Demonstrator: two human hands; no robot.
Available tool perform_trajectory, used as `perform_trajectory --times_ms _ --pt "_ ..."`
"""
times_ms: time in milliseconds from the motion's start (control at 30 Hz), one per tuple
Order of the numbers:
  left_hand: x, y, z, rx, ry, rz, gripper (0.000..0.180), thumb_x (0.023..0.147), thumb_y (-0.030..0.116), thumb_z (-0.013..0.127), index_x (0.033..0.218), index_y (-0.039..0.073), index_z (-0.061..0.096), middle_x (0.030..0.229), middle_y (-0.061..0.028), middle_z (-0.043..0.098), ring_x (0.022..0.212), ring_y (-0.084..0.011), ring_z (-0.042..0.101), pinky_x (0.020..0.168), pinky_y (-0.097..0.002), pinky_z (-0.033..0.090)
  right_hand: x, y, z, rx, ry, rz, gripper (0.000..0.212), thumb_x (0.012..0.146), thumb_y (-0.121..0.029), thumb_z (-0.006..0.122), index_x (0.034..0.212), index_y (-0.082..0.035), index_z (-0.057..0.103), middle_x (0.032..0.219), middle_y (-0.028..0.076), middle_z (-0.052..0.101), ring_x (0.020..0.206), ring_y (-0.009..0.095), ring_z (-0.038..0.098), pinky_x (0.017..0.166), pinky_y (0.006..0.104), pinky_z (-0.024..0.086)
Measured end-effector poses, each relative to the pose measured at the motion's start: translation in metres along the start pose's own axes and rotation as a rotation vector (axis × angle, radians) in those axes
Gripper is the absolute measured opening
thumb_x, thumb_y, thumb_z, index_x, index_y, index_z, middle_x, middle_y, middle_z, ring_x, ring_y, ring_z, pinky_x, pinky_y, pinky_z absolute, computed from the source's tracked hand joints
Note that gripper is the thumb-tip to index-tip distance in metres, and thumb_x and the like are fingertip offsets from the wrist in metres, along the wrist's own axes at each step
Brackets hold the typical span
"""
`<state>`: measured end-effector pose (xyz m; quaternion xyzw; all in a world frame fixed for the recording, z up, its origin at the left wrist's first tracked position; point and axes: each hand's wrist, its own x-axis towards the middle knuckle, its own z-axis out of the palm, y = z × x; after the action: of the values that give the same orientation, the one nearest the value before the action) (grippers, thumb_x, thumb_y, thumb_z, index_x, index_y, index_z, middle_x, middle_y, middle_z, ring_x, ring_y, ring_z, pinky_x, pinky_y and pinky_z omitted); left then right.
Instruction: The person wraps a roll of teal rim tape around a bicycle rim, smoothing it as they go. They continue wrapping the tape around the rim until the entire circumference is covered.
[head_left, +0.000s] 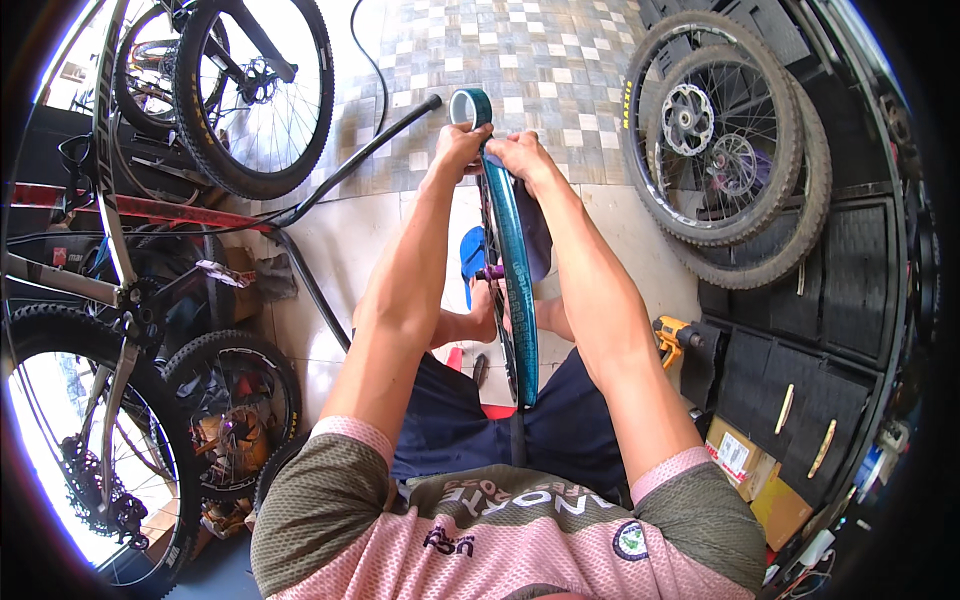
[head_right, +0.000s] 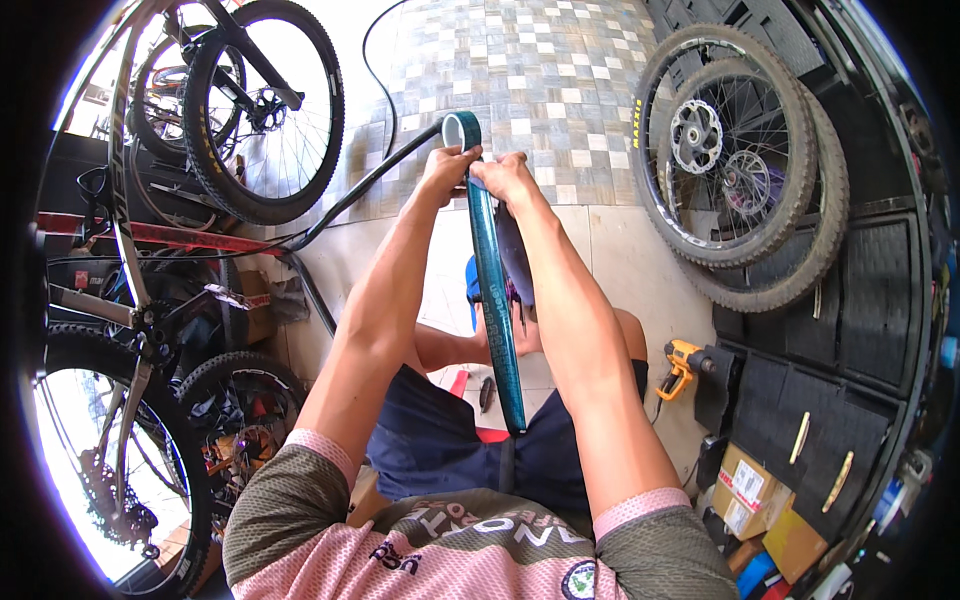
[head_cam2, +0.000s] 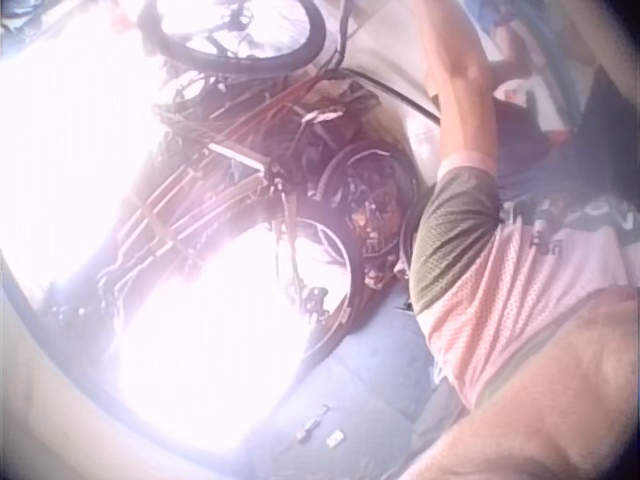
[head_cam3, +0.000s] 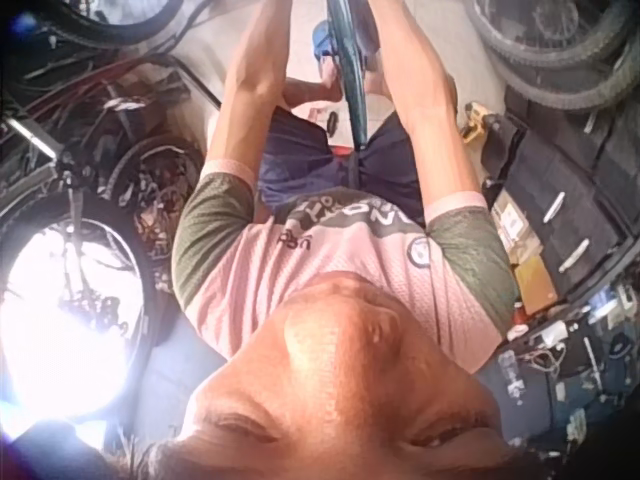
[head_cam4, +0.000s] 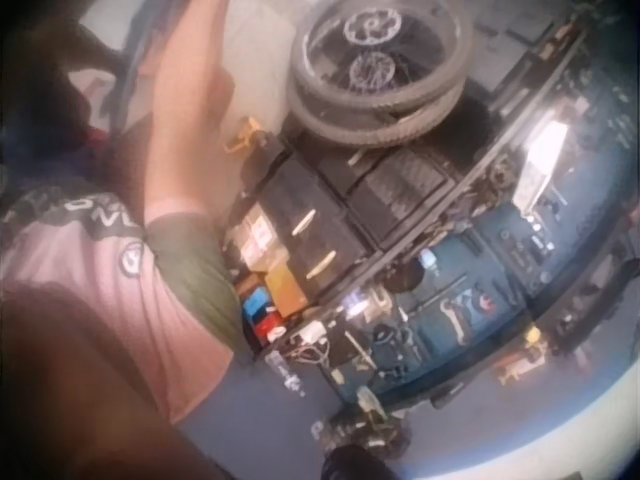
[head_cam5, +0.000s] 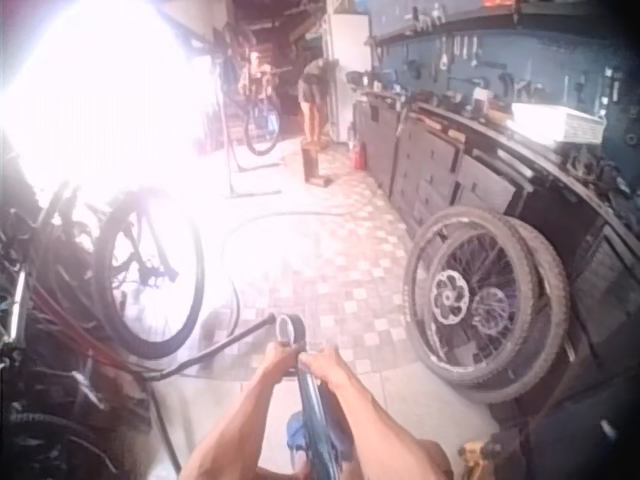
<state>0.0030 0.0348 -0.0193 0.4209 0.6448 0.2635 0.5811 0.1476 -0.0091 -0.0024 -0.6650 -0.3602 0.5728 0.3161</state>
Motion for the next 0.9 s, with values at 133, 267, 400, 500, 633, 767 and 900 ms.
perform_trajectory --times_ms 133,267,400,500,633,767,900 --pt "-0.001 -0.002 0.002 0.019 -0.05 -0.002 0.029 0.097 0.038 0.08 0.102 0.009 0.077 0.077 -0.0012 0.064 0.061 -0.0148 0.059 0.053 -0.0345 0.053 -0.029 0.022 0.004 0.007 0.122 -0.138 0.066 0.084 -0.028 0.077 0.133 0.01 0.053 0.104 0.016 0.073 0.096 0.02 0.071 0.082 0.0356 0.058" --pt "0.005 -0.013 -0.003 0.06 0.007 0.028 0.028 0.097 0.037 0.08 0.093 0.01 0.075 0.068 0.0017 0.059 0.054 -0.0114 0.052 0.048 -0.0336 0.044 -0.129 0.05 -0.001 -0.024 0.091 -0.292 0.062 0.094 -0.037 0.07 0.137 0.002 0.049 0.088 0.015 0.069 0.078 0.023 0.067 0.075 0.0365 0.056" --pt "0.004 -0.017 0.004 -0.036 -0.002 0.091 0.027 0.098 0.034 0.079 0.089 0.01 0.073 0.066 0.0018 0.06 0.051 -0.0108 0.054 0.046 -0.0317 0.042 -0.24 0.094 -0.007 0.121 0.007 -0.308 0.058 0.096 -0.023 0.07 0.145 0.0 0.048 0.099 0.006 0.057 0.088 0.013 0.054 0.076 0.0303 0.051" --pt "-0.004 -0.014 0.006 -0.024 0.044 0.115 0.029 0.099 0.035 0.078 0.089 0.009 0.073 0.068 0.0009 0.062 0.051 -0.0107 0.057 0.045 -0.0298 0.044 -0.292 0.157 -0.005 0.237 -0.008 -0.268 0.058 0.095 -0.015 0.074 0.144 0.0 0.049 0.093 -0.001 0.054 0.081 0.007 0.051 0.07 0.0251 0.047" --pt "-0.034 -0.013 0.014 0.008 0.095 0.247 0.038 0.094 0.036 0.083 0.113 0.003 0.078 0.081 -0.0071 0.073 0.063 -0.0139 0.067 0.055 -0.0319 0.054 -0.298 0.158 0.003 0.454 0.009 -0.329 0.06 0.094 -0.019 0.077 0.145 0.0 0.05 0.088 -0.002 0.054 0.077 0.006 0.051 0.067 0.0229 0.046" --pt "-0.103 -0.011 0.048 0.198 0.163 0.468 0.064 0.088 0.043 0.087 0.13 -0.004 0.074 0.093 -0.0168 0.079 0.083 -0.0208 0.074 0.075 -0.0367 0.057 -0.276 0.148 -0.009 0.308 0.104 -0.357 0.057 0.097 -0.021 0.075 0.143 0.002 0.052 0.087 -0.001 0.058 0.076 0.006 0.053 0.066 0.023 0.046" --pt "-0.144 -0.029 0.036 0.013 0.106 0.538 0.045 0.093 0.03 0.084 0.123 -0.003 0.077 0.086 -0.0101 0.077 0.076 -0.0116 0.067 0.066 -0.0306 0.052 -0.275 0.126 -0.005 0.273 0.125 -0.423 0.05 0.097 -0.023 0.075 0.137 0.002 0.058 0.082 -0.004 0.056 0.073 0.004 0.05 0.064 0.0218 0.042"
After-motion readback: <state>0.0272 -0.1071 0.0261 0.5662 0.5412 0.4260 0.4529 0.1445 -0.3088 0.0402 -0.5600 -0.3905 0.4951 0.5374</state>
